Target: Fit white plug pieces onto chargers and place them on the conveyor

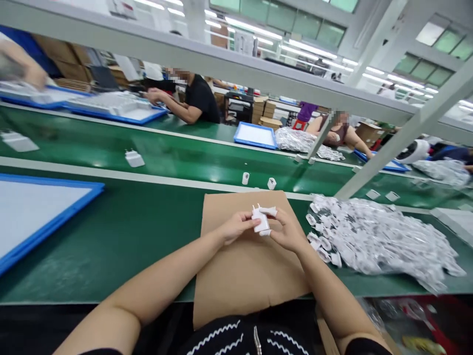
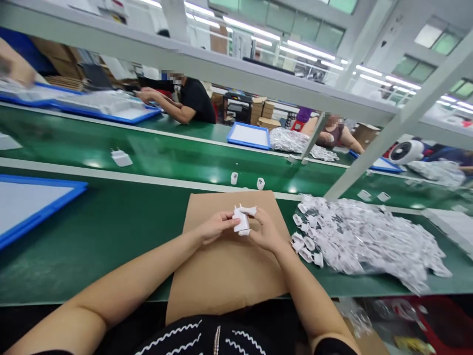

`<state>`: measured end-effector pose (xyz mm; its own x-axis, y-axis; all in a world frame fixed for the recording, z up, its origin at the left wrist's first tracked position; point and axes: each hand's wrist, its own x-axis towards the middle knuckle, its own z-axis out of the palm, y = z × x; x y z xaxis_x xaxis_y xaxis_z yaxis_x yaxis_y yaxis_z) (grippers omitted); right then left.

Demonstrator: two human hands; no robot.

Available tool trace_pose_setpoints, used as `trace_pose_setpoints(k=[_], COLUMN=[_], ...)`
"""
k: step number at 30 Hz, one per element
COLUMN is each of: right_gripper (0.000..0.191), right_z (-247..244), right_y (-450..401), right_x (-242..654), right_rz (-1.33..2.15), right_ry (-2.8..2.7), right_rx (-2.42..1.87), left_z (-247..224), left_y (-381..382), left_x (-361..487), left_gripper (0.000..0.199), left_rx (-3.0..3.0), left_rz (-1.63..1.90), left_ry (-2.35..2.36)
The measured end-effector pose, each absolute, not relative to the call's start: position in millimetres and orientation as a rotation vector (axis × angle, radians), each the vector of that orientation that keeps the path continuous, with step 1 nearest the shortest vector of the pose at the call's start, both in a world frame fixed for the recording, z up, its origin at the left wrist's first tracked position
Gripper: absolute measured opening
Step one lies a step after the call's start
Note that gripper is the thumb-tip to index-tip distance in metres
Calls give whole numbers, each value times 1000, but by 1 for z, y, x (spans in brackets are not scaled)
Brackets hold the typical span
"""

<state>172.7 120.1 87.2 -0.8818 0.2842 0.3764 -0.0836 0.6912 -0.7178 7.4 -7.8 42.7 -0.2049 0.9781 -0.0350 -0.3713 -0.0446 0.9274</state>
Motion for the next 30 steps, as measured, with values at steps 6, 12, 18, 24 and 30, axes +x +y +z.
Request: trace_pose_setpoints(k=[6, 12, 18, 24, 30], right_gripper=[63, 62, 56, 53, 64], right_z=[45, 33, 37, 38, 51], right_y=[141, 142, 136, 129, 125], right_x=[165, 170, 174, 170, 172], right_rz=[1627, 1701, 1630, 1572, 1279], right_ry=[-1906, -1873, -1899, -1891, -2211], right_rx=[-455, -442, -391, -364, -460], left_z=[28, 15, 20, 30, 43], left_y=[1, 4, 5, 2, -2], left_x=[14, 15, 17, 15, 1], left_gripper=[77, 77, 64, 67, 67], left_rx=[1064, 1114, 1142, 1082, 914], left_rz=[1729, 1724, 1820, 1751, 1550], left_ry=[1186, 1236, 1231, 1205, 1229])
